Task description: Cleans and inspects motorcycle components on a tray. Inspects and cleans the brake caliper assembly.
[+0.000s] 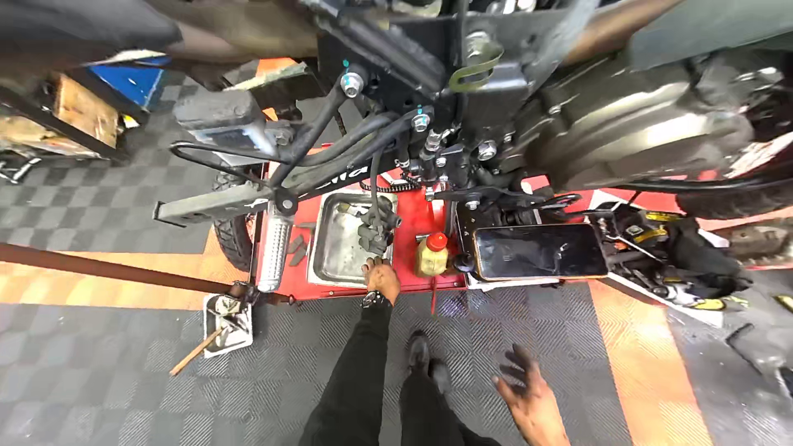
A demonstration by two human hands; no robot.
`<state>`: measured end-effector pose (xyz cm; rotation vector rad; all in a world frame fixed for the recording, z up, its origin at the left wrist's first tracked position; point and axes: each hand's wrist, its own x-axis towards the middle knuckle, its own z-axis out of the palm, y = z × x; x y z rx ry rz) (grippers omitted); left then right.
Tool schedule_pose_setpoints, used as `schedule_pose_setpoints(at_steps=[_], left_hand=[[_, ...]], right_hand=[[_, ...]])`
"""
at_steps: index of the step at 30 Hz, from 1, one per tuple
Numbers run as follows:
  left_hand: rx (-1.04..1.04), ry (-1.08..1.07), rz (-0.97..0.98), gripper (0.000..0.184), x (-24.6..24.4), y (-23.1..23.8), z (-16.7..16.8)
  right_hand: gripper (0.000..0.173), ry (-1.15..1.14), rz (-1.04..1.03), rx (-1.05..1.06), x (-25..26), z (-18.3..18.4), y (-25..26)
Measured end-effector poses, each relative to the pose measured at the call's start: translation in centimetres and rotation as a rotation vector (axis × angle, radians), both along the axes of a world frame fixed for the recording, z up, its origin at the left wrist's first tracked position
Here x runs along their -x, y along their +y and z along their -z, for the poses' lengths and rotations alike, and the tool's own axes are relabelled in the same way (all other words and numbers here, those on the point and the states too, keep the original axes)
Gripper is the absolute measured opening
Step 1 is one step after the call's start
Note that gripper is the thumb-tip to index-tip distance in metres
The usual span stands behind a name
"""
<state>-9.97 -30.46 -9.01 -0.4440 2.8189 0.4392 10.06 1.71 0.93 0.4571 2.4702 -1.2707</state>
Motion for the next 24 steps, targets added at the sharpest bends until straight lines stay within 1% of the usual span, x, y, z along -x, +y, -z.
schedule_pose_setpoints(at_steps=[2,4,6,7,9,11,12,13,14,15,16,17,18,19,20,21,22,24], left_hand=[[-0.010,-0.022,0.033,0.037,0.6,1.5,-0.1],[-0.043,-0.039,0.064,0.037,0.2,2.7,-0.3],[-0.132,-0.072,0.056,0.038,-1.1,2.8,-1.3],[-0.201,-0.072,-0.006,0.039,-1.7,2.3,-2.1],[-0.358,0.025,-0.235,0.035,-3.1,0.6,-3.0],[-0.511,0.207,-0.442,0.029,-3.8,-2.2,-3.3],[-0.597,0.278,-0.502,0.028,-3.2,-3.8,-3.8],[-0.701,0.329,-0.535,0.029,-1.5,-5.3,-4.6],[-0.812,0.343,-0.550,0.031,0.4,-6.8,-5.4],[-0.919,0.306,-0.558,0.035,1.7,-8.4,-6.0],[-1.003,0.246,-0.547,0.039,2.8,-10.0,-6.2],[-1.053,0.188,-0.506,0.043,4.2,-11.3,-6.3],[-1.061,0.139,-0.455,0.045,5.4,-12.2,-6.2],[-1.047,0.096,-0.403,0.046,6.4,-13.0,-6.3],[-1.020,0.041,-0.354,0.046,7.1,-13.7,-6.5],[-0.984,-0.010,-0.312,0.046,7.4,-14.4,-6.9],[-0.953,-0.062,-0.268,0.047,7.5,-15.2,-7.5],[-0.939,-0.130,-0.188,0.047,7.3,-16.4,-9.0]], right_hand=[[0.085,-0.081,-0.070,-0.035,-3.1,-1.2,2.1],[0.076,-0.147,-0.115,-0.070,-5.2,-2.1,3.4],[0.066,-0.199,-0.149,-0.086,-6.5,-2.6,3.3],[0.060,-0.194,-0.173,-0.084,-6.4,-2.6,2.6],[0.052,-0.161,-0.232,-0.069,-5.0,-3.0,-0.4],[0.052,-0.097,-0.271,-0.038,-1.4,-3.9,-5.9],[0.057,-0.064,-0.265,-0.019,1.4,-4.4,-9.3],[0.065,-0.020,-0.233,0.015,5.1,-4.7,-12.9],[0.077,0.036,-0.179,0.057,9.1,-4.9,-16.5],[0.089,0.083,-0.113,0.104,12.6,-4.7,-19.9],[0.101,0.109,-0.044,0.134,15.7,-3.6,-23.0],[0.110,0.129,0.015,0.143,18.8,-2.0,-25.5],[0.115,0.144,0.051,0.139,21.4,-0.3,-27.5],[0.116,0.141,0.080,0.133,23.3,1.3,-29.1],[0.110,0.148,0.103,0.117,24.5,2.9,-30.4],[0.099,0.163,0.122,0.093,24.9,4.1,-31.4],[0.089,0.165,0.123,0.083,24.5,4.4,-31.9],[0.081,0.120,0.097,0.151,22.8,3.3,-31.7]])
